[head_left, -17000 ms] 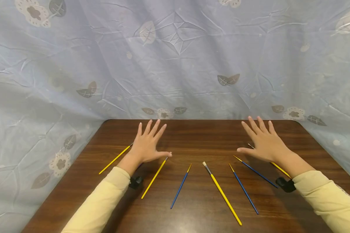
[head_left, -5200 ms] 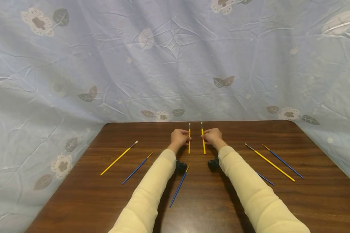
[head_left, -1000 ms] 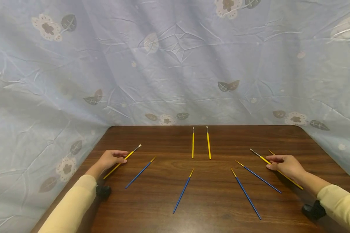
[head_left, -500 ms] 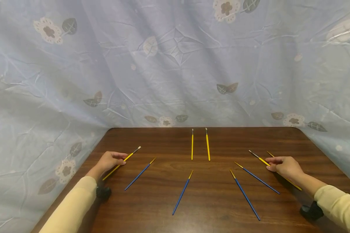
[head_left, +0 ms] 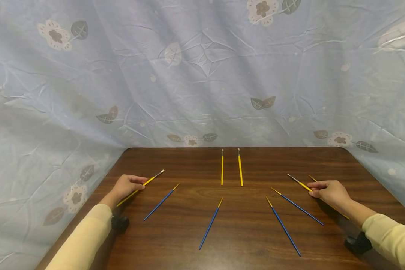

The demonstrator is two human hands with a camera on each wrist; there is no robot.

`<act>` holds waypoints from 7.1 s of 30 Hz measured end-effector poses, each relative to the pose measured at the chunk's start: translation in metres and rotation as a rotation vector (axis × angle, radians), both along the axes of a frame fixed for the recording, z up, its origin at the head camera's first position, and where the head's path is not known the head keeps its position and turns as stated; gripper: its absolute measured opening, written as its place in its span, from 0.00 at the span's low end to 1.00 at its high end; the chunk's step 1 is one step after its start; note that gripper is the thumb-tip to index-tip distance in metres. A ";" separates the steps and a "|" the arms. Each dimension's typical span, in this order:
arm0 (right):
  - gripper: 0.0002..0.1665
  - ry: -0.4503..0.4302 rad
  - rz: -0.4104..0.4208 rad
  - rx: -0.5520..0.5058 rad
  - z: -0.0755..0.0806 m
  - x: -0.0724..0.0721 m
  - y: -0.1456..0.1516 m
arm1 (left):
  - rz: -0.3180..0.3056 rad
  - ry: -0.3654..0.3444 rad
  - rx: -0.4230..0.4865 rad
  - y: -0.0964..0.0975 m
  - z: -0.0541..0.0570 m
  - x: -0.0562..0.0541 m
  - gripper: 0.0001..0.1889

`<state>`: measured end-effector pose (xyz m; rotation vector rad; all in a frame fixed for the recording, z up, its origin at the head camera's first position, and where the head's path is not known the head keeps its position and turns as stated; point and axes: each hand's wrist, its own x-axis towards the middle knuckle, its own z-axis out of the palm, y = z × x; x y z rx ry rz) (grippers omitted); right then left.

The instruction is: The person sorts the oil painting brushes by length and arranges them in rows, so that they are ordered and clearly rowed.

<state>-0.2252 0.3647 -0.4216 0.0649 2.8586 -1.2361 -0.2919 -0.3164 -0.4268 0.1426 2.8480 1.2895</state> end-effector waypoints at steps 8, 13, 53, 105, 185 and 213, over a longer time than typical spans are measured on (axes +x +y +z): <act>0.26 -0.014 0.006 -0.036 0.003 -0.002 0.001 | 0.013 -0.019 0.070 -0.004 -0.001 -0.005 0.16; 0.25 -0.035 0.018 -0.038 0.008 -0.004 0.001 | 0.012 -0.038 0.126 0.000 0.004 -0.006 0.16; 0.27 -0.122 0.132 -0.226 0.049 -0.063 -0.091 | 0.023 -0.071 0.387 0.153 0.036 -0.023 0.15; 0.24 -0.176 -0.162 -0.486 0.016 -0.147 -0.165 | 0.214 -0.109 0.504 0.261 -0.003 -0.093 0.15; 0.20 -0.126 -0.213 -0.266 0.000 -0.147 -0.168 | 0.209 -0.019 0.321 0.265 -0.010 -0.090 0.13; 0.24 -0.140 -0.117 -0.459 0.030 -0.134 -0.165 | 0.115 -0.055 0.367 0.260 0.014 -0.076 0.16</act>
